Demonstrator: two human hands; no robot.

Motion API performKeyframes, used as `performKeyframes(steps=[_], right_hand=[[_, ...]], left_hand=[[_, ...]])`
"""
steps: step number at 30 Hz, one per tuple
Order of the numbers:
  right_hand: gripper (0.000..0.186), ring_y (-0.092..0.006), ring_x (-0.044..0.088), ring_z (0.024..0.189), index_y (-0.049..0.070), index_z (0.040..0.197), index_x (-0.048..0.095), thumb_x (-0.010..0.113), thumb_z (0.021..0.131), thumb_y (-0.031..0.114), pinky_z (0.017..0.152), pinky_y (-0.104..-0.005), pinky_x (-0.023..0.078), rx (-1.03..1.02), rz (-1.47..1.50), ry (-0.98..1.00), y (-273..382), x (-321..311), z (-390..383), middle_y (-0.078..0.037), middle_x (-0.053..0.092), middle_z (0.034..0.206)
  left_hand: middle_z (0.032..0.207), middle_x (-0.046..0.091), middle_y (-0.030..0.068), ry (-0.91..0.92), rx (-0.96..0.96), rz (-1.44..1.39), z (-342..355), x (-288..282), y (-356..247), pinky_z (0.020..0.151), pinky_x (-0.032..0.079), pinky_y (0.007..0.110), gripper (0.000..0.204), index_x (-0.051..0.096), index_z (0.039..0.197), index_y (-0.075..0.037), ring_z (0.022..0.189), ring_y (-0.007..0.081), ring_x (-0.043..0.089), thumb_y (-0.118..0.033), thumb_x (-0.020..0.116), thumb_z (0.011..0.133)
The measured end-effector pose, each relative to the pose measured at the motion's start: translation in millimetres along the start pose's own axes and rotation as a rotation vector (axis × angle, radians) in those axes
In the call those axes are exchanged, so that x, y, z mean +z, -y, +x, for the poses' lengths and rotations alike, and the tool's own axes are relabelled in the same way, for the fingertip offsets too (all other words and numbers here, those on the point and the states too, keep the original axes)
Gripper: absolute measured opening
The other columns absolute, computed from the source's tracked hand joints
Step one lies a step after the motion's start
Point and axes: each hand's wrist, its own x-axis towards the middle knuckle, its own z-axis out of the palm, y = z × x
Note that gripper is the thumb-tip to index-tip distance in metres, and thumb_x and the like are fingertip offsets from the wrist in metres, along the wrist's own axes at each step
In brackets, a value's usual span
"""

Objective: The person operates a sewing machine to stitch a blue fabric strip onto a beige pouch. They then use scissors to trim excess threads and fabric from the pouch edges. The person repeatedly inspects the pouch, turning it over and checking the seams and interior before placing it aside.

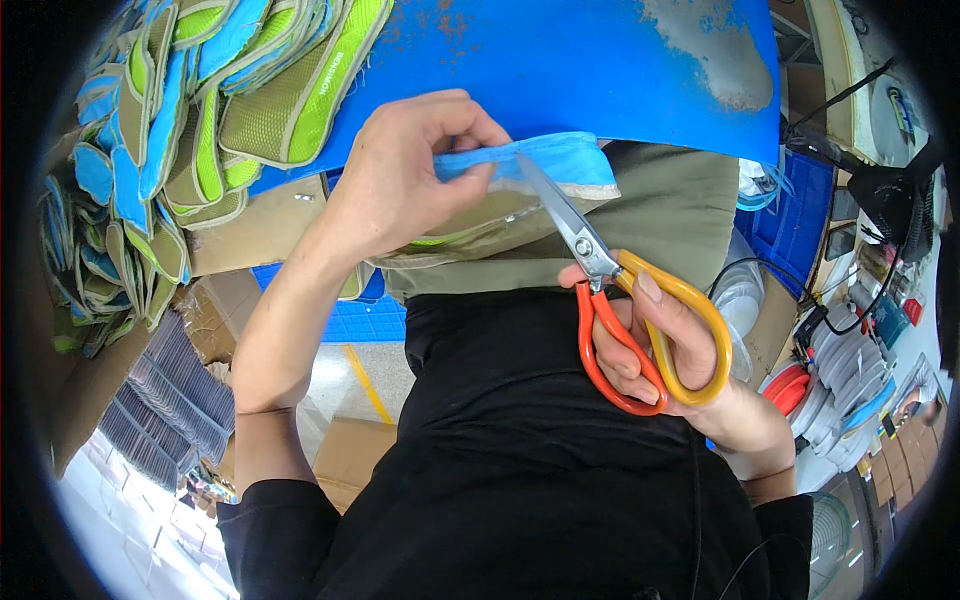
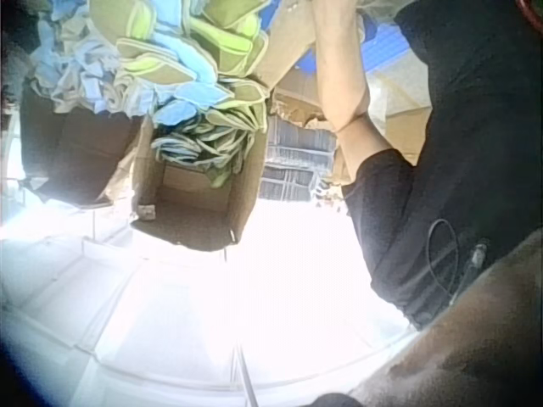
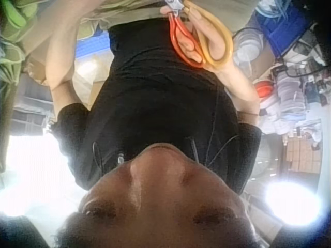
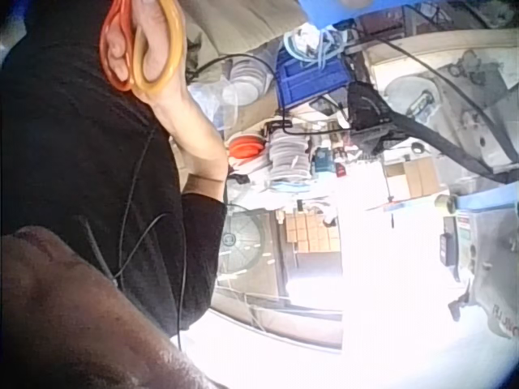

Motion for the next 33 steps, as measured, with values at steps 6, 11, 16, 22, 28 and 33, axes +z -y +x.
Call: performKeyframes(steps=[6, 11, 16, 22, 28, 33], right_hand=[[0.051, -0.0087, 0.04, 0.038, 0.001, 0.14, 0.05, 0.039, 0.111, 0.042, 0.036, -0.0208, 0.035, 0.023, 0.029, -0.006, -0.5, -0.3, -1.1, -0.004, 0.049, 0.061], [0.052, -0.008, 0.038, 0.039, 0.002, 0.137, 0.051, 0.04, 0.11, 0.044, 0.038, -0.0212, 0.034, 0.052, -0.018, -0.059, 2.2, 4.3, -1.3, -0.003, 0.048, 0.06], [0.052, -0.0085, 0.038, 0.039, 0.001, 0.133, 0.053, 0.043, 0.109, 0.047, 0.04, -0.0219, 0.033, -0.01, -0.219, -0.071, 1.2, 2.7, -0.7, -0.002, 0.046, 0.059], [0.053, -0.0097, 0.041, 0.039, 0.0, 0.134, 0.05, 0.043, 0.109, 0.046, 0.039, -0.0225, 0.034, -0.017, -0.165, 0.026, 0.1, 4.9, -2.7, -0.003, 0.047, 0.058], [0.051, -0.0098, 0.04, 0.037, 0.0, 0.135, 0.049, 0.041, 0.11, 0.043, 0.036, -0.0229, 0.034, 0.017, -0.063, 0.05, -4.1, 0.6, 1.9, -0.003, 0.047, 0.059], [0.05, -0.0097, 0.04, 0.036, 0.0, 0.136, 0.049, 0.04, 0.11, 0.042, 0.036, -0.0226, 0.034, 0.025, -0.054, 0.048, -4.4, 0.0, 3.4, -0.004, 0.047, 0.058]], left_hand=[[0.077, 0.05, -0.0008, 0.014, -0.024, -0.009, -0.5, 0.8, -1.2, 0.06, 0.035, 0.024, 0.019, 0.074, 0.095, 0.001, 0.066, 0.0064, 0.043, 0.001, 0.068, 0.077], [0.077, 0.05, -0.0018, 0.037, -0.026, -0.051, -0.2, 1.0, -0.5, 0.058, 0.034, 0.023, 0.018, 0.073, 0.094, 0.002, 0.065, 0.005, 0.043, 0.002, 0.067, 0.078], [0.077, 0.055, -0.0032, 0.093, -0.071, -0.182, -0.1, 2.1, 4.6, 0.059, 0.038, 0.021, 0.016, 0.071, 0.095, 0.004, 0.068, 0.0024, 0.048, 0.003, 0.066, 0.08], [0.076, 0.06, -0.0023, 0.138, -0.102, -0.166, 3.2, -1.3, 5.4, 0.061, 0.041, 0.02, 0.016, 0.069, 0.095, 0.002, 0.068, 0.002, 0.05, 0.002, 0.067, 0.079], [0.075, 0.059, -0.0025, 0.137, -0.099, -0.129, 3.9, -2.4, 3.2, 0.061, 0.04, 0.021, 0.015, 0.068, 0.093, 0.001, 0.068, 0.0029, 0.048, 0.0, 0.067, 0.078], [0.072, 0.055, -0.0032, 0.124, -0.091, -0.132, 3.9, -1.4, 1.3, 0.061, 0.039, 0.022, 0.01, 0.066, 0.088, 0.001, 0.067, 0.0033, 0.047, 0.001, 0.066, 0.078]])
